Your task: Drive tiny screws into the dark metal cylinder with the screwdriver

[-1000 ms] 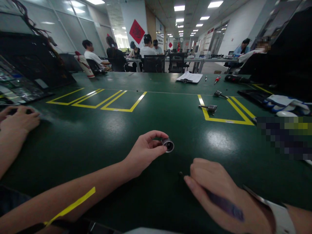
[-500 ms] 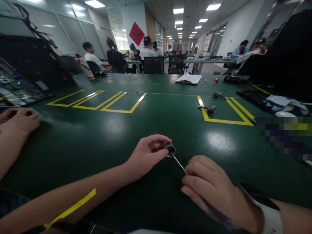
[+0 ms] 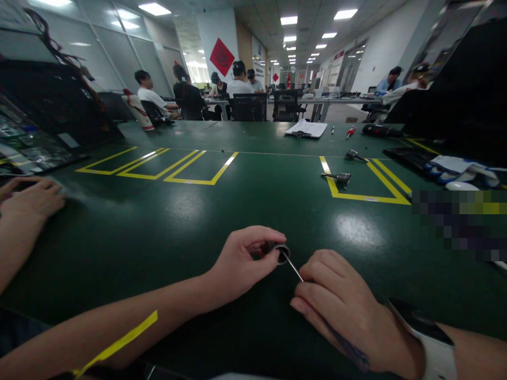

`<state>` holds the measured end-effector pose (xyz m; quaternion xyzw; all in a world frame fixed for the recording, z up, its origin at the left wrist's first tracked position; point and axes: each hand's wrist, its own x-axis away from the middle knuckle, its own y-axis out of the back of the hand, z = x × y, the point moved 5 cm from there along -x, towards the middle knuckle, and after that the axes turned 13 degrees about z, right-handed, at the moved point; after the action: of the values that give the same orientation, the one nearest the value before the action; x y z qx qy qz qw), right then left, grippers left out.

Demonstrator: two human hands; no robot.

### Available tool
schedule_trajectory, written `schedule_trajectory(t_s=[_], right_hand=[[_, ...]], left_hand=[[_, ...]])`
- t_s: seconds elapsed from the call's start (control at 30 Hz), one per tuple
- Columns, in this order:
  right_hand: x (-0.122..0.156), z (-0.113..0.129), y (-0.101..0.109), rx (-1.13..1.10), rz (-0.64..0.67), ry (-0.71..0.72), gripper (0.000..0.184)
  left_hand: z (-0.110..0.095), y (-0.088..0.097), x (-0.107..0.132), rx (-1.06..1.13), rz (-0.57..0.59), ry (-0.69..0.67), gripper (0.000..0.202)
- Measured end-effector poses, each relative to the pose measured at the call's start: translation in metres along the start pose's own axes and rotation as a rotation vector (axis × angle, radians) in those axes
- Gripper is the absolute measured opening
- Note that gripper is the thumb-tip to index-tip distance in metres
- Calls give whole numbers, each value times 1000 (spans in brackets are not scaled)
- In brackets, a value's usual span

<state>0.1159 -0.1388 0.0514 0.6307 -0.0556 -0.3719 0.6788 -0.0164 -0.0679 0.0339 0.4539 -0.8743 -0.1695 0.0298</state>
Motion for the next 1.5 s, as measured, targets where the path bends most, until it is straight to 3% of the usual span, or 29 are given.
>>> schedule_trajectory(t_s=[0.2, 0.4, 0.87, 1.07, 1.2, 1.27, 1.33, 1.5], right_hand=[[-1, 4, -2, 54, -7, 24, 17], [-1, 6, -2, 93, -8, 33, 18], [-3, 6, -3, 77, -9, 3, 18], [-1, -1, 1, -119, 4, -13, 14], [-2, -9, 1, -341, 87, -111, 12], [-3, -16, 1, -466, 102, -183, 13], [-4, -26, 0, -594, 106, -271, 13], [-11, -68, -6, -889, 111, -565, 22]], left_hand=[[-2, 0, 2, -99, -50, -16, 17], [-2, 1, 2, -53, -81, 4, 17], [1, -2, 2, -66, -57, -14, 16], [4, 7, -7, 90, -29, 72, 20], [16, 29, -28, 132, -22, 140, 42], [23, 42, -45, 56, -25, 89, 53], [31, 57, -62, -104, -52, 36, 50], [36, 79, -99, -747, -122, -28, 37]])
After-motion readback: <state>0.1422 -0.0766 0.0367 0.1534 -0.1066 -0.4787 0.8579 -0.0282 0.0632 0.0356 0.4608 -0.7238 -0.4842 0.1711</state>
